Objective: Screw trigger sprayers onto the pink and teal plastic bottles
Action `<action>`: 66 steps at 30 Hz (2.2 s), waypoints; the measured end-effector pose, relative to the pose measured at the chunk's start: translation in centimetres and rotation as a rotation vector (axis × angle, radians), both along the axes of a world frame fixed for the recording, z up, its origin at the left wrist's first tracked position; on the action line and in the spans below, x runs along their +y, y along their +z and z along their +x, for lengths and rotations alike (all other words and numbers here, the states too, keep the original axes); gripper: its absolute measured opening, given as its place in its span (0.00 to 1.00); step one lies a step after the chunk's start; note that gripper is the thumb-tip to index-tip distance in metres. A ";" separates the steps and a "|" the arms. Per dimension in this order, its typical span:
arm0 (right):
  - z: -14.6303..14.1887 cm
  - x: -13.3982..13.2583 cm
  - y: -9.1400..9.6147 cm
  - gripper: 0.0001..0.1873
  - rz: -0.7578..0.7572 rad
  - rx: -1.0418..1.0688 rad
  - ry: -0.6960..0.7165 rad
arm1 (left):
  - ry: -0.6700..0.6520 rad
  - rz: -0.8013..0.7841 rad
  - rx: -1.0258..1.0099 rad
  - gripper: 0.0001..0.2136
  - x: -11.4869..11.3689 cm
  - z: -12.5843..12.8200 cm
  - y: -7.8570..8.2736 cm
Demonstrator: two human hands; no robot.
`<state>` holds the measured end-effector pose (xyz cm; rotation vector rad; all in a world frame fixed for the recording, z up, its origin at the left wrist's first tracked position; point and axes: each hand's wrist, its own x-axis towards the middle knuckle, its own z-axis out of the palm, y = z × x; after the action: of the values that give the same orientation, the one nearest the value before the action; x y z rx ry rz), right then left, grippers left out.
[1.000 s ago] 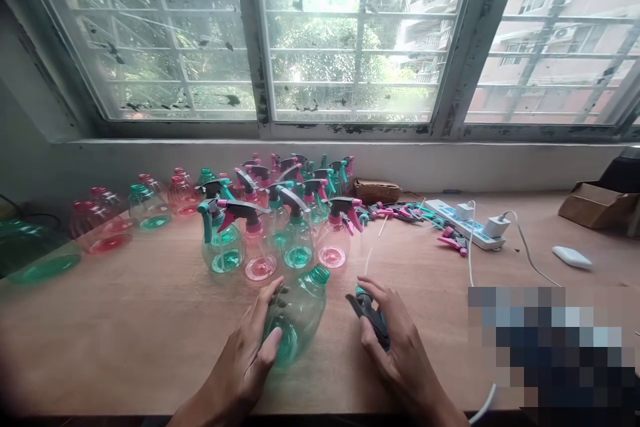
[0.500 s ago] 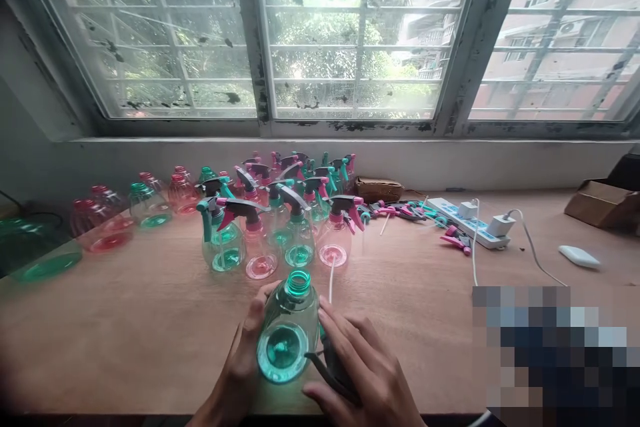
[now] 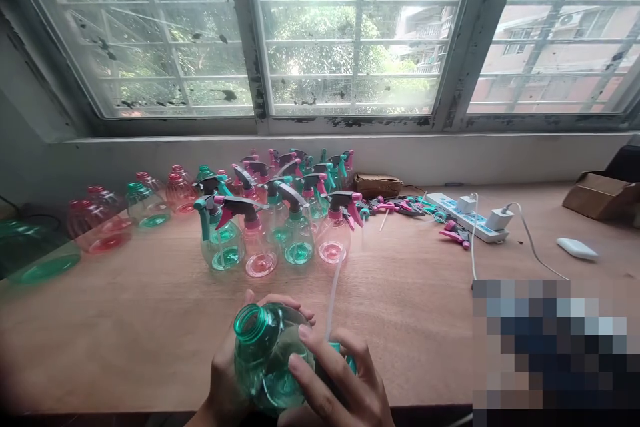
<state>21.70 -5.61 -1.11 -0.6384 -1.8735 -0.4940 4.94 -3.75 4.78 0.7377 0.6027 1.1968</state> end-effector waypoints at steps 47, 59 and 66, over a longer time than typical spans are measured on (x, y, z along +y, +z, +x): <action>9.2 1.5 2.0 0.18 -1.227 1.316 0.589 | 0.283 0.827 1.373 0.37 2.6 -4.7 -1.1; 6.9 1.4 1.1 0.24 -1.421 1.111 0.487 | 0.090 0.746 1.251 0.32 1.0 -4.0 -2.0; 6.5 0.9 2.2 0.22 -1.514 0.961 0.386 | -0.010 0.374 0.915 0.34 0.5 -4.4 -0.6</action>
<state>28.21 -4.71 1.05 -1.1115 -1.0577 1.4139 0.52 -3.24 4.21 1.6326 1.1283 0.9262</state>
